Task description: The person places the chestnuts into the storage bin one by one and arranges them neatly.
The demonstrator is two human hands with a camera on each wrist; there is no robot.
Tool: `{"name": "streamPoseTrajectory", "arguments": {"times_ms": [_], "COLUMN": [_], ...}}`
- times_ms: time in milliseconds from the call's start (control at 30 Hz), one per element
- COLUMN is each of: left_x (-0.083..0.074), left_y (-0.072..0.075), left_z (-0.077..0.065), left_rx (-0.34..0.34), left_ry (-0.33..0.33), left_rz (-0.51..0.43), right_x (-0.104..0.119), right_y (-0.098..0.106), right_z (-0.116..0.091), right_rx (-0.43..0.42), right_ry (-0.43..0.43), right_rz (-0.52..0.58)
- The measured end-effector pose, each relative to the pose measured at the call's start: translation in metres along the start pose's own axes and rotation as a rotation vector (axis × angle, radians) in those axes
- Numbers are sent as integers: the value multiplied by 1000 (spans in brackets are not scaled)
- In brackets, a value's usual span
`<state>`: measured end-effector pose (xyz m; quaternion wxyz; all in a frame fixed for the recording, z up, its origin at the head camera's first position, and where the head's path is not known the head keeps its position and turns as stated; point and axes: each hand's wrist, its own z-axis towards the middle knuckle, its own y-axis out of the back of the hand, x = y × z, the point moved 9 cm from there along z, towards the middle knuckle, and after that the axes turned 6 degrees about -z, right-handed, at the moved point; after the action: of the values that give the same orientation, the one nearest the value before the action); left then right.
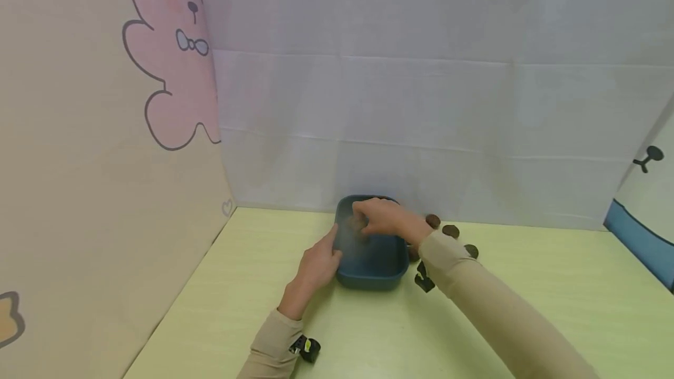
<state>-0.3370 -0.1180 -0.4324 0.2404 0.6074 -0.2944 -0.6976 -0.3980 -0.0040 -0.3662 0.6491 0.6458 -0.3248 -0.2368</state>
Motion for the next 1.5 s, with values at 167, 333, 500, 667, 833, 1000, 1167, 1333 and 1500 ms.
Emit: {"name": "streamPoseTrajectory", "arguments": {"times_ms": [167,333,500,667,833,1000,1167,1333,1500], "left_x": [-2,-3,-3,-6,-5,-4,-5,-3,-1], "left_y": [0,2,3,3,5,6,7,6,3], "left_z": [2,1,-1,-1,-1,-2,-2,-1,0], "left_rx": [-1,-27,-29,-31,-38,-47,-51,-40,-24], "left_ry": [-11,-35,-39,-54,-55,-53,-54,-47,-34], "left_rz": [5,34,34,25,42,47,42,27,15], "right_x": [6,12,14,6,1,-8,-15,-28,-48], "right_y": [-15,-36,-49,-45,-29,-10,15,31,29], "right_z": [15,25,29,20,6,-13,-35,-57,-77], "right_rx": [26,45,74,75,44,-27,-87,-133,-143], "right_ry": [16,31,57,91,135,175,211,187,144], "right_rz": [-45,-172,-195,-119,-19,81,209,219,232]}}
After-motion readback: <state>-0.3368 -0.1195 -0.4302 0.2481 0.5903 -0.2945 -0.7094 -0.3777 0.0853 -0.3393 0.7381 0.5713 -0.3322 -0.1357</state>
